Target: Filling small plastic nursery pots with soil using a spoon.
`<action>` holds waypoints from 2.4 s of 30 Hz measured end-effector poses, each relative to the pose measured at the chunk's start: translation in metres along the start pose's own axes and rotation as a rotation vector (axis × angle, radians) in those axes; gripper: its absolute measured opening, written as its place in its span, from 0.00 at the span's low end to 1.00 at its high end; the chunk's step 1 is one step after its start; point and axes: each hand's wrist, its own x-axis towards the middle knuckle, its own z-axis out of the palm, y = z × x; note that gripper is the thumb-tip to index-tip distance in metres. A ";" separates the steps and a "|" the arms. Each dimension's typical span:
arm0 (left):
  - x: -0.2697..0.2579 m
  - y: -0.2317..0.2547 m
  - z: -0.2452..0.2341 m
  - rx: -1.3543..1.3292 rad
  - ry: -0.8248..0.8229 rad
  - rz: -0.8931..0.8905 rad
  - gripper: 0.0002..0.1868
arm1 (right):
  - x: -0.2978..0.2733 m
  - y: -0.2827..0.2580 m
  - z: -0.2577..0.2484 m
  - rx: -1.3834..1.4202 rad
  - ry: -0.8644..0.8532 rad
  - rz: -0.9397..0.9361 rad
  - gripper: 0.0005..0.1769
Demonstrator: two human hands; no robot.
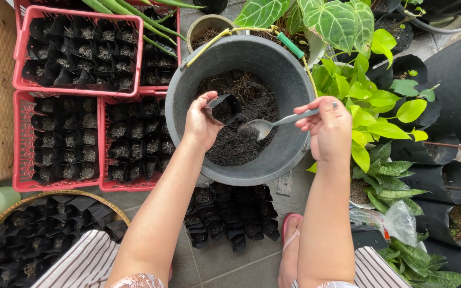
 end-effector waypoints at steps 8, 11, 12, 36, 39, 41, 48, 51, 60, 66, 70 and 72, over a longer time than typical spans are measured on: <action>-0.002 -0.006 0.001 0.088 -0.059 -0.072 0.17 | -0.018 -0.014 0.050 -0.081 0.081 -0.235 0.18; 0.007 -0.010 -0.007 0.108 -0.078 -0.084 0.17 | -0.029 -0.010 0.077 -0.255 0.044 -0.366 0.20; 0.011 -0.011 -0.010 0.112 -0.088 -0.086 0.17 | -0.033 -0.008 0.085 -0.361 0.008 -0.438 0.20; -0.183 0.037 0.089 0.426 -0.269 -0.403 0.26 | -0.183 -0.184 0.079 -0.985 -0.790 -1.127 0.13; -0.214 0.059 0.092 0.336 -0.209 -0.381 0.17 | -0.211 -0.209 0.080 -0.900 -0.757 -1.121 0.10; -0.240 0.073 0.108 0.317 -0.194 -0.344 0.14 | -0.221 -0.222 0.086 -0.874 -0.747 -1.148 0.10; -0.292 0.079 0.139 0.157 -0.142 -0.268 0.11 | -0.249 -0.261 0.104 -0.808 -0.697 -1.183 0.07; -0.295 0.072 0.142 0.131 -0.180 -0.241 0.12 | -0.267 -0.280 0.109 -0.794 -0.698 -1.165 0.09; -0.302 0.057 0.151 0.132 -0.189 -0.165 0.22 | -0.275 -0.266 0.099 -0.825 -0.482 -1.091 0.09; -0.236 0.034 0.107 0.269 -0.307 -0.165 0.27 | -0.245 -0.225 0.078 -0.620 -0.507 -1.098 0.11; -0.222 0.025 0.091 0.316 -0.340 -0.209 0.31 | -0.236 -0.206 0.073 -0.620 -0.516 -1.161 0.12; -0.218 0.015 0.078 0.289 -0.308 -0.317 0.29 | -0.229 -0.190 0.070 -0.669 -0.600 -1.244 0.09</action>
